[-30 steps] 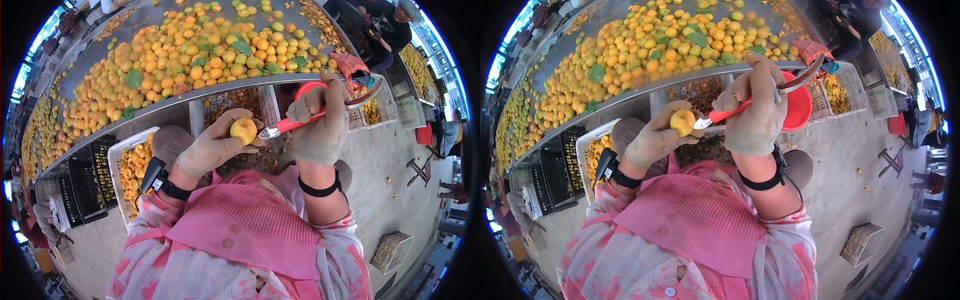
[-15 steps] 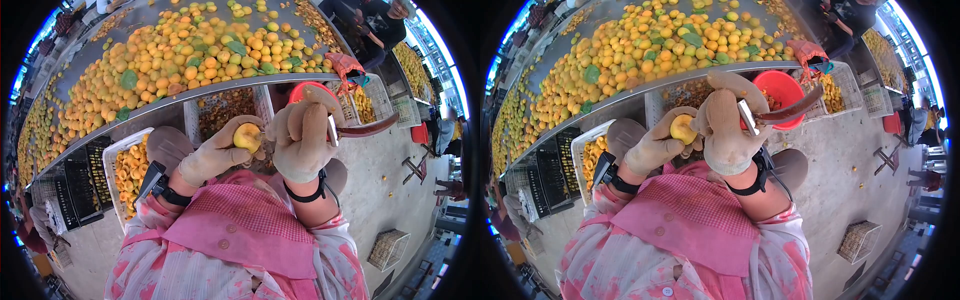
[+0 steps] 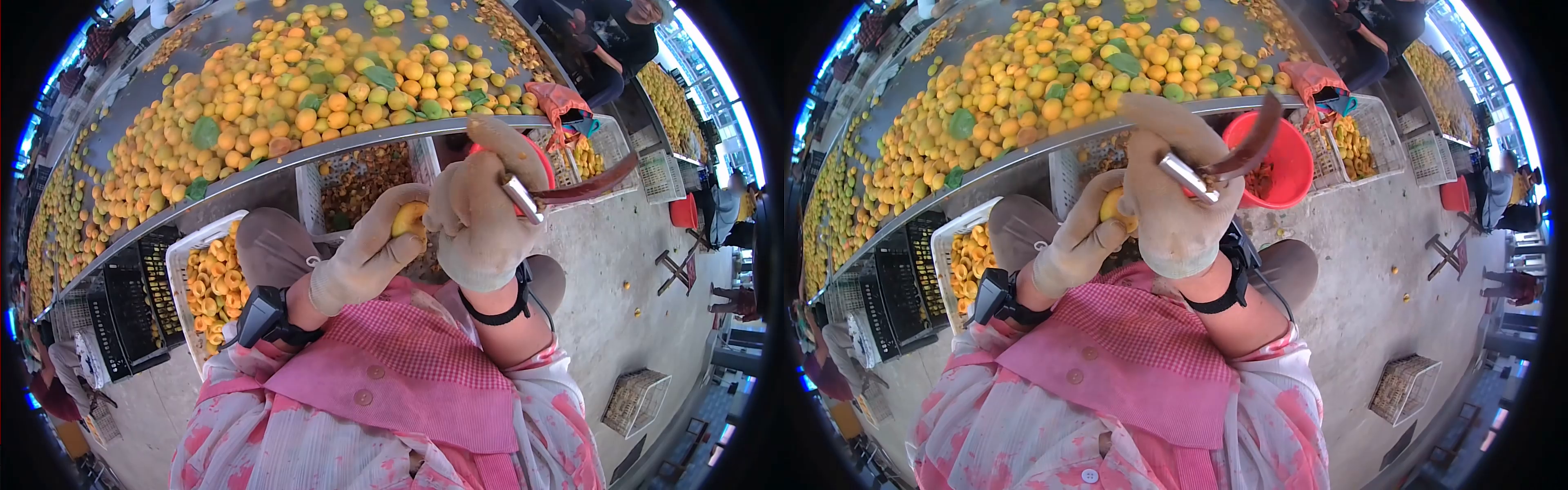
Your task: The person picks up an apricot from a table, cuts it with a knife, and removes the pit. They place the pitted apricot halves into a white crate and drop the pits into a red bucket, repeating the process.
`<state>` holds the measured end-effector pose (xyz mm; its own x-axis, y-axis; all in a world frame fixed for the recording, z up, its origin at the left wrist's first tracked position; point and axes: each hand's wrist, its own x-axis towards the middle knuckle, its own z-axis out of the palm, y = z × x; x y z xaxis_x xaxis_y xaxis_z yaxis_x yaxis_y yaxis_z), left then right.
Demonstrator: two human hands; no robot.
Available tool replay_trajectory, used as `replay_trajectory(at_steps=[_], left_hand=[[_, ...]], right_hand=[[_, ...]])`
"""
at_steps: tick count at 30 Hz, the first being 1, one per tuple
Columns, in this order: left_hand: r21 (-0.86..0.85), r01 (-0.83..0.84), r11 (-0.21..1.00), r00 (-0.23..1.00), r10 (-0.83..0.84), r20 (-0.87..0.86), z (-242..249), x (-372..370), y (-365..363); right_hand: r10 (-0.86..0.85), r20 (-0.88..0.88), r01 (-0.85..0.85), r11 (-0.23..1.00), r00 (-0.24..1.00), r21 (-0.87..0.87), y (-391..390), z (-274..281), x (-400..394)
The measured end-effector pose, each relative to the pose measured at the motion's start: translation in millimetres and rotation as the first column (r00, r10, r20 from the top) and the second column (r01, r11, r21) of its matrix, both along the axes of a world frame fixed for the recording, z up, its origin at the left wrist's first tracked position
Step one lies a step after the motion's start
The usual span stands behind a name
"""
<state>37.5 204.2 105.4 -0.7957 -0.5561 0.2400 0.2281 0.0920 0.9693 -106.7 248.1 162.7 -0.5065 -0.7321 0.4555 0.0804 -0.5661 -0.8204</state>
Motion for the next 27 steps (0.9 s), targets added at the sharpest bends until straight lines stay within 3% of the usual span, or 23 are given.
replay_trajectory(at_steps=[2,4,5,8,11,13,14,15,18,20,22,23,24,25,26,27], left_hand=[[0.010,-0.014,1.000,1.000,0.014,0.015,-3,0,0],[0.504,0.153,0.850,0.982,-0.073,-0.174,-10,0,-1],[0.505,0.152,0.849,0.982,-0.073,-0.173,-11,0,0],[0.606,0.202,0.769,0.971,-0.077,-0.226,-10,-1,-3],[0.713,0.297,0.635,0.944,-0.081,-0.320,-10,0,-6],[0.755,0.348,0.556,0.926,-0.077,-0.370,-10,-1,-8],[0.768,0.361,0.529,0.920,-0.067,-0.386,-10,-1,-8],[0.774,0.359,0.522,0.920,-0.059,-0.387,-9,-1,-8],[0.756,0.256,0.603,0.952,-0.023,-0.304,-11,-1,-8],[0.728,0.167,0.664,0.973,0.009,-0.232,-16,2,-10],[0.707,0.174,0.686,0.959,0.047,-0.281,-23,4,-15],[0.706,0.170,0.688,0.958,0.052,-0.281,-23,5,-15],[0.366,-0.048,0.930,0.984,0.106,-0.140,-20,4,-15],[0.148,-0.135,0.980,0.986,0.148,-0.081,-17,5,-16],[-0.076,-0.223,0.972,0.975,0.221,-0.032,-13,7,-17],[0.255,-0.124,0.959,0.986,0.148,-0.075,-9,9,-20]], right_hand=[[-0.116,-0.369,0.132,0.991,0.922,0.017,1,-2,-3],[-0.222,-0.615,0.273,0.962,0.757,-0.010,4,10,0],[-0.251,-0.754,0.272,0.957,0.607,-0.100,6,8,-5],[-0.151,-0.690,0.173,0.984,0.707,-0.038,5,2,-6],[-0.158,-0.750,0.124,0.987,0.642,-0.102,-5,-1,-15],[-0.050,-0.392,0.020,0.997,0.919,-0.081,-7,-4,-15],[0.017,-0.177,-0.033,0.996,0.984,-0.085,-7,-4,-15],[0.018,-0.179,-0.033,0.996,0.984,-0.086,-7,-2,-15],[0.173,0.338,-0.119,0.978,0.925,-0.173,-5,8,-20],[0.151,0.320,-0.105,0.982,0.935,-0.156,-4,10,-24],[0.052,0.194,-0.063,0.997,0.980,0.052,-3,15,-21],[0.046,0.275,-0.103,0.975,0.960,0.198,1,19,-14],[0.052,0.275,-0.109,0.975,0.960,0.195,1,14,-13],[0.072,0.049,-0.083,0.948,0.996,0.307,0,4,-13],[0.139,0.015,-0.135,0.919,0.990,0.372,2,1,-12],[0.210,-0.020,-0.180,0.883,0.978,0.434,3,-1,-11]])
